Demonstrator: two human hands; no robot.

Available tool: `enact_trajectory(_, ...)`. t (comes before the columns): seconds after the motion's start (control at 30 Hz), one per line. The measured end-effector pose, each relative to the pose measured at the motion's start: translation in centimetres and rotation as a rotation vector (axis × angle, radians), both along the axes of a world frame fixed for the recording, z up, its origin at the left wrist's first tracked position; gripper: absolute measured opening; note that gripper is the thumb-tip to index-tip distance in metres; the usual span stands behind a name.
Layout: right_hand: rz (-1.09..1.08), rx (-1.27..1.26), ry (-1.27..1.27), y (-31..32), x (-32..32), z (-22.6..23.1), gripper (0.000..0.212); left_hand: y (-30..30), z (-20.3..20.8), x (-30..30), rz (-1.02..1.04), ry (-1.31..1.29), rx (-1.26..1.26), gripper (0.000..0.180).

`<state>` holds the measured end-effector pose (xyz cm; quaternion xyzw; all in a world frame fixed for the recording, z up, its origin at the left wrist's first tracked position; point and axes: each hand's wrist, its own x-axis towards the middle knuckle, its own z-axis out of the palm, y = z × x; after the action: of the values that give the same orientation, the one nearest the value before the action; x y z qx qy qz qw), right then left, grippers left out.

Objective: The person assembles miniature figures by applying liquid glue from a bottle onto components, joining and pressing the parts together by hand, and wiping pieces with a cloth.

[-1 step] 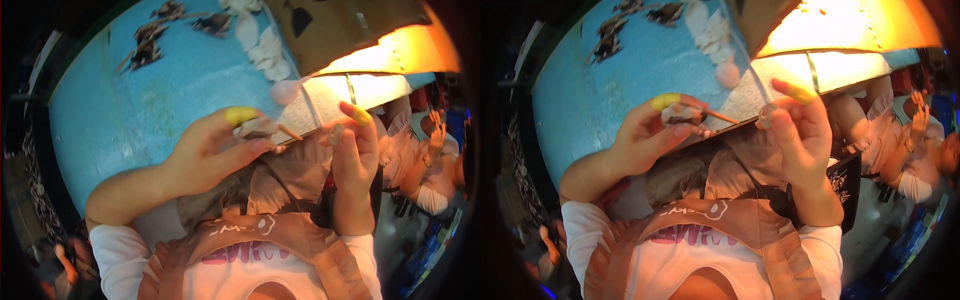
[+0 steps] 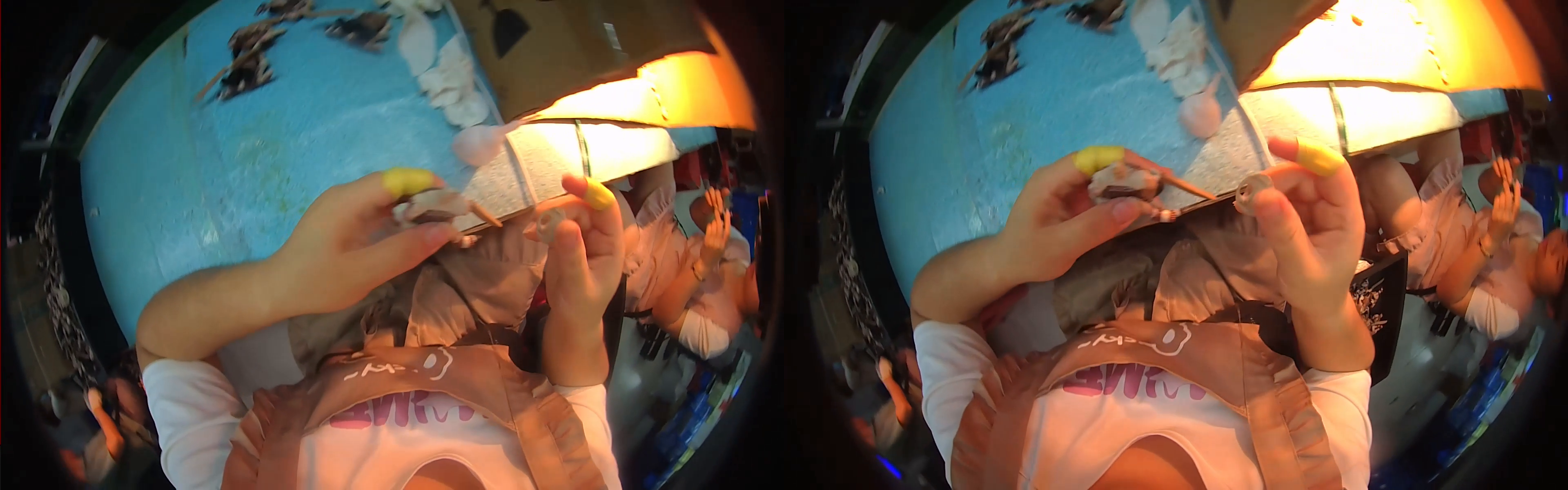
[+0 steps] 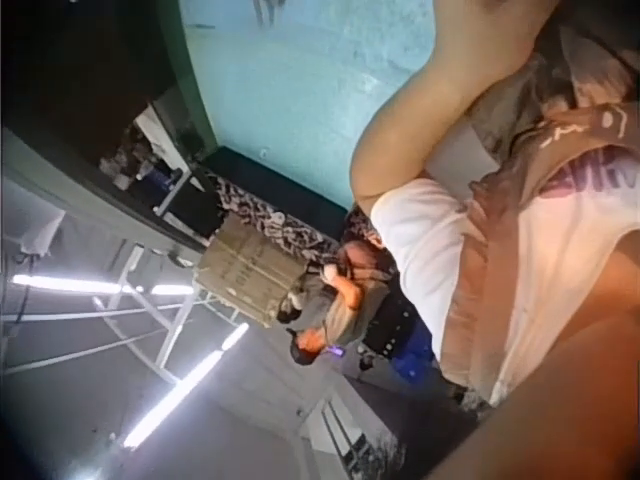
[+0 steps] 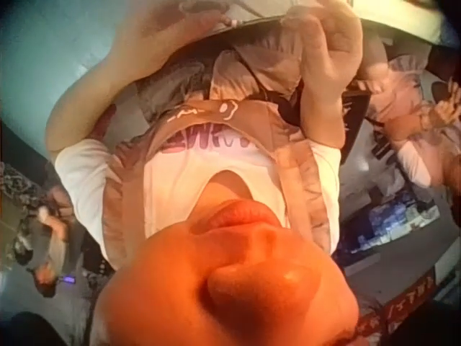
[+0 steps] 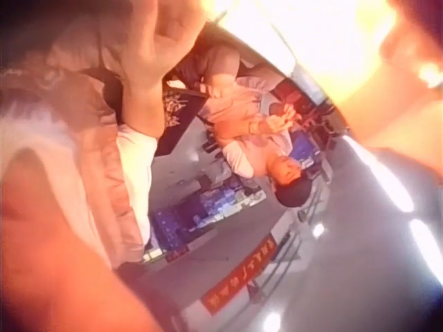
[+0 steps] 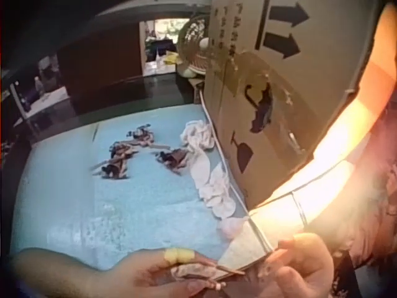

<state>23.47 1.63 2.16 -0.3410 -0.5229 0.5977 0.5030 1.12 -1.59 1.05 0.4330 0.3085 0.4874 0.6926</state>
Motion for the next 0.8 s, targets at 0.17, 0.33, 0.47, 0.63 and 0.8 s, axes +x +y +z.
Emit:
enact_trajectory(0.17,-0.112,0.388,-0.195,-0.2,-2.0,-0.1,0.027,-0.1,1.2,-0.6,-0.188,0.358,-0.060,0.032)
enact_trajectory(0.33,-0.058,0.650,-0.440,0.3,-3.2,1.7,0.028,-0.6,1.0,-0.5,-0.105,0.572,0.229,0.032)
enact_trajectory(0.47,-0.013,1.012,-0.739,0.2,-3.4,2.3,0.033,-0.7,1.5,-0.2,-0.055,0.574,0.278,0.031)
enact_trajectory(0.63,-0.041,0.635,-0.469,-0.2,-3.6,1.3,0.029,-0.7,0.7,-0.2,-0.015,0.623,0.428,0.030)
enact_trajectory(0.8,0.063,0.606,-0.448,0.7,-2.8,1.1,0.028,-0.9,0.5,0.0,-0.021,0.688,0.411,0.029)
